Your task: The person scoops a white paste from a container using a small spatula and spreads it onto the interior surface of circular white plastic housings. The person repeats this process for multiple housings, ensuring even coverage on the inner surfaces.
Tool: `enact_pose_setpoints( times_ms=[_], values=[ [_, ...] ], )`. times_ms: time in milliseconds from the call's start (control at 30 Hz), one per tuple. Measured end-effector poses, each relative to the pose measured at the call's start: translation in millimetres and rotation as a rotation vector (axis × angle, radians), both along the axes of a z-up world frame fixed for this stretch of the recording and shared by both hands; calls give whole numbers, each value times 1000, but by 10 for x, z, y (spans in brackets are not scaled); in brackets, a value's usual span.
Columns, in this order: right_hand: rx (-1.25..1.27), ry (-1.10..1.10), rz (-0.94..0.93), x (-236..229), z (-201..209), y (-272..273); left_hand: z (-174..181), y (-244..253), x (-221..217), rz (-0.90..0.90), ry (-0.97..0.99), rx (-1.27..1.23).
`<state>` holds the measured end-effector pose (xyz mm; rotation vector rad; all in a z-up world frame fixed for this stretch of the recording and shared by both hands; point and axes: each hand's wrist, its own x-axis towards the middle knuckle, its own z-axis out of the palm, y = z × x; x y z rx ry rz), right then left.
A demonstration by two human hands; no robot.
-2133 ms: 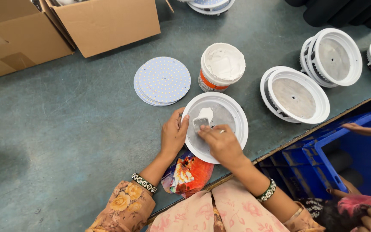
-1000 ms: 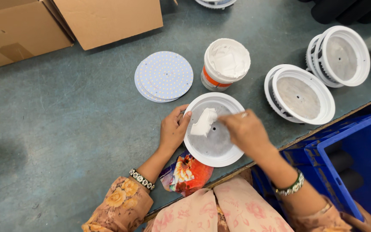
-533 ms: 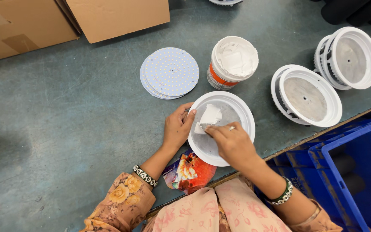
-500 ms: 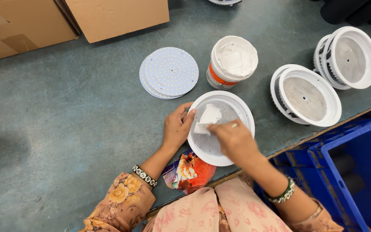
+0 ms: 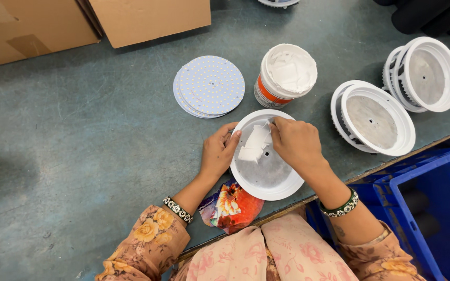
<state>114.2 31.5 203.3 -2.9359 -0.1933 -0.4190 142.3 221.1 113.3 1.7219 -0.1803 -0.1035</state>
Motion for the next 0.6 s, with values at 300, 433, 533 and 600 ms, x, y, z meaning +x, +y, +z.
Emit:
enact_pose_setpoints(
  times_ms=[300,433,533,600],
  values=[
    [8,-27,208,-38,-23,232,26,3,-5,-20,-26,-126],
    [0,-41,327,-141,-40,256,12,-1,3,-9,-12,-108],
    [-41,-77,396,-228,-40,235,0,0,6,-15,-13,-115],
    [-41,-106,419,-293,-46,224,-13,2,5,-21,-10,-130]
  ],
)
